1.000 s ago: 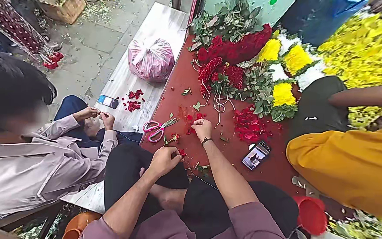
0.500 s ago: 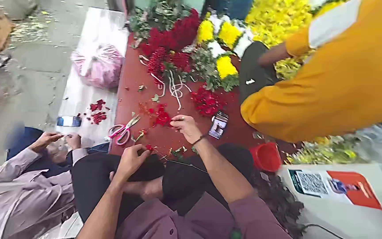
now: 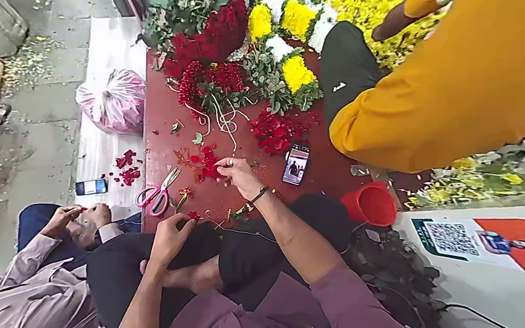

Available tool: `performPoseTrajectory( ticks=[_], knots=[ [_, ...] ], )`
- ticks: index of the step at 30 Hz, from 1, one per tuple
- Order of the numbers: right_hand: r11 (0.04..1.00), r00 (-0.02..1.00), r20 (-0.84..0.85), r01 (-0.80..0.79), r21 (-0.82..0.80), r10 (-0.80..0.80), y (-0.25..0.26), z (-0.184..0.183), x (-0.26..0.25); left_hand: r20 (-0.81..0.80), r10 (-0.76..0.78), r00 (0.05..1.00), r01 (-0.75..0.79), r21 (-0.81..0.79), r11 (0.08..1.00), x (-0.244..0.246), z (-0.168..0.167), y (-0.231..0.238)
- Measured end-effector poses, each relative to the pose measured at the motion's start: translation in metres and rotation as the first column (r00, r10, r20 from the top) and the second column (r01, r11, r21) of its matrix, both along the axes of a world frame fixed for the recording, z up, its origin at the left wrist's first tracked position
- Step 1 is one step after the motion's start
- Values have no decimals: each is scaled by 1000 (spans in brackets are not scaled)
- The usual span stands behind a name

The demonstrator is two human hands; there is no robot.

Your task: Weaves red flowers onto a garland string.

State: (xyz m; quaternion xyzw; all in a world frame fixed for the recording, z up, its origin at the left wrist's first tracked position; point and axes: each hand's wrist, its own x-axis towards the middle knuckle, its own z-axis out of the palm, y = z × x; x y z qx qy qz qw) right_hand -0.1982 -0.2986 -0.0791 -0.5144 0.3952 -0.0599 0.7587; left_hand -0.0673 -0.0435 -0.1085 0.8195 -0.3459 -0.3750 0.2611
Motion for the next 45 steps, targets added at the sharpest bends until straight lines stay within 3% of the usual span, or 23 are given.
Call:
performPoseTrajectory(
  ticks=[10,27,36,45],
  knots=[
    [995,998,53,46,-87,-41,7,5,-1,-38,0,999,0,11,1000,1,4,3],
    [1000,997,67,-22,-19,23,5,9,-8,-3,-49,999,49,-9,999,0,5,3],
    [991,998,57,-4,134,-4,2,13,6,-12,-58,998,58,-24,998,0,6,3],
    [996,998,65,-11,86,6,-4,-2,15,-8,-57,998,56,-36,998,1,2,5]
  ],
)
